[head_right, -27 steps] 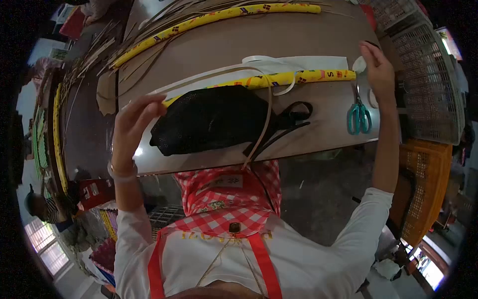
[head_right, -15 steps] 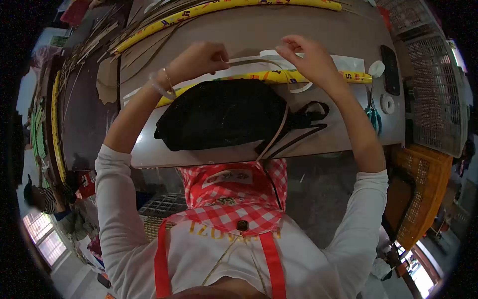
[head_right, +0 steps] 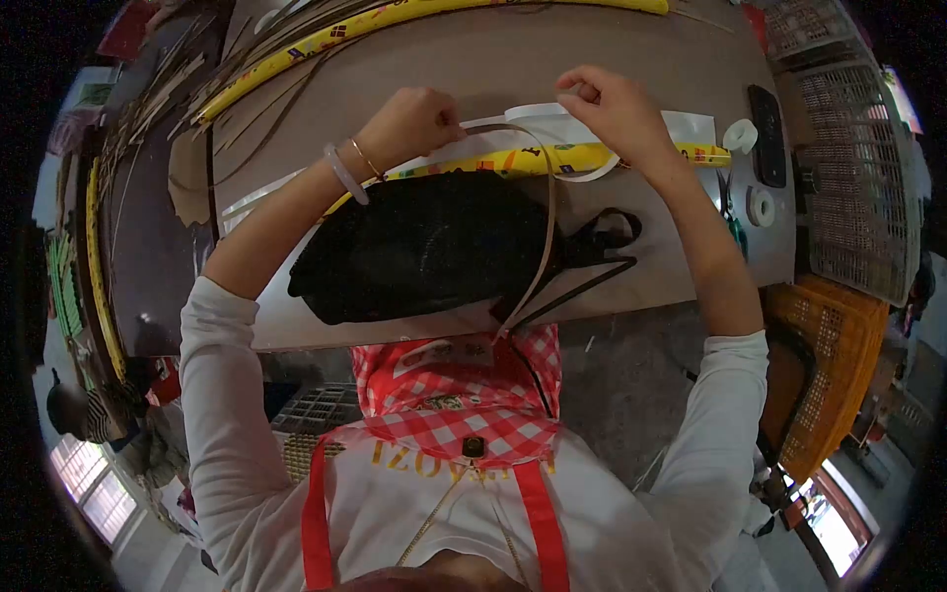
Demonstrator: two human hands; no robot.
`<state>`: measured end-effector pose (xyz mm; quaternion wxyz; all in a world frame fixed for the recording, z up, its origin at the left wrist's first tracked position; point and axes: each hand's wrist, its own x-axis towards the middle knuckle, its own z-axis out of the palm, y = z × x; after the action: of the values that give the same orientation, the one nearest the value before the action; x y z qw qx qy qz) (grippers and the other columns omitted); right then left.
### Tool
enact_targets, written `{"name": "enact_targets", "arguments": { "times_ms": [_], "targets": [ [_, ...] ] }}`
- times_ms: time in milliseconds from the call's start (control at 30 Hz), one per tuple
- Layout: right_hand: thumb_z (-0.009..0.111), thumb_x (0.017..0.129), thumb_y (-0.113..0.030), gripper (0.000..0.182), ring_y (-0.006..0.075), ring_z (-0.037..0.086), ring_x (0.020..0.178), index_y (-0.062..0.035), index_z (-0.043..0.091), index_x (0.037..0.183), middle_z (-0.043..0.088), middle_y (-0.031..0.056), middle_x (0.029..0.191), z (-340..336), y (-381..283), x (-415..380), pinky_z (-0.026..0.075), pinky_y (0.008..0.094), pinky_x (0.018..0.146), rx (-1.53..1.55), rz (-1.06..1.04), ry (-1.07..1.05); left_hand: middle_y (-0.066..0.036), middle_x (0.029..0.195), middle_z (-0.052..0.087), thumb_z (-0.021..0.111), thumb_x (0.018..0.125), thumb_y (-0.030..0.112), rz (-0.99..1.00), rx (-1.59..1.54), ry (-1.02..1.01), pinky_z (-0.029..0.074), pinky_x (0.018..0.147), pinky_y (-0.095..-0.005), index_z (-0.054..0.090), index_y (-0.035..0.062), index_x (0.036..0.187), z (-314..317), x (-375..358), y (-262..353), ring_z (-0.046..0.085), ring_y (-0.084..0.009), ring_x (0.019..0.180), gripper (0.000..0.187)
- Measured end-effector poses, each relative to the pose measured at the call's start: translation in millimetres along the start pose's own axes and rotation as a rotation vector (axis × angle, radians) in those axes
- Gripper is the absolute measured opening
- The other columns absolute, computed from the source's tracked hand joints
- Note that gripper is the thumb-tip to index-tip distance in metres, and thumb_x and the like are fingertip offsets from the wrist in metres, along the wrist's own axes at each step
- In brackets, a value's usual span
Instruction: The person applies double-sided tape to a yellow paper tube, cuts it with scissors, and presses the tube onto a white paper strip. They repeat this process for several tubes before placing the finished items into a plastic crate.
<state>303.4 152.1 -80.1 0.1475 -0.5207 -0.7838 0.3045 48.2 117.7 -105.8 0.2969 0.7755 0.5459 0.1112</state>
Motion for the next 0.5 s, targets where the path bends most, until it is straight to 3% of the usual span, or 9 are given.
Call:
{"name": "enact_targets", "arguments": {
  "times_ms": [67,167,300,500],
  "targets": [
    [0.061,0.080,-0.026,0.025,0.0162,0.059,0.073,-0.0086,0.062,0.099,0.062,0.0057,0.080,-5.6,2.6,0.3,0.047,0.0297,0.068,-0.031,0.038,-0.020,-0.014,0.070,0.063,0.067,0.071,0.020,0.028,0.002,0.008,0.050,0.066,-0.0388,0.065,0.0036,0.070,0.0,3.2,-2.0,0.061,-0.0317,0.070,0.016],
    [0.061,0.080,-0.025,0.024,0.0129,0.052,0.071,-0.0073,0.062,0.097,0.056,0.0036,0.074,-14.3,17.0,-0.6,0.043,0.0268,0.064,-0.116,0.033,0.034,-0.012,0.061,0.061,0.067,0.069,0.020,-0.004,0.066,-0.059,0.050,0.065,-0.0370,0.065,0.0037,0.066,-5.4,11.1,2.5,0.062,-0.0283,0.062,0.017],
    [0.063,0.079,-0.026,0.025,0.0133,0.053,0.072,-0.0078,0.062,0.097,0.057,0.0041,0.075,-33.6,39.7,-0.4,0.044,0.0275,0.066,-0.220,0.009,0.068,-0.007,0.047,0.057,0.067,0.069,0.019,-0.056,0.118,-0.201,0.052,0.059,-0.0317,0.063,0.0032,0.060,-9.5,22.0,7.0,0.061,-0.0208,0.050,0.019],
    [0.064,0.078,-0.027,0.025,0.0191,0.059,0.085,-0.0071,0.063,0.093,0.063,0.0077,0.087,-69.3,75.3,-6.4,0.046,0.0310,0.073,-0.208,0.071,0.102,-0.006,0.044,0.056,0.066,0.070,0.017,-0.076,0.121,-0.235,0.052,0.056,-0.0285,0.062,0.0031,0.056,-12.9,22.0,12.6,0.060,-0.0172,0.046,0.020]
  ]
}}
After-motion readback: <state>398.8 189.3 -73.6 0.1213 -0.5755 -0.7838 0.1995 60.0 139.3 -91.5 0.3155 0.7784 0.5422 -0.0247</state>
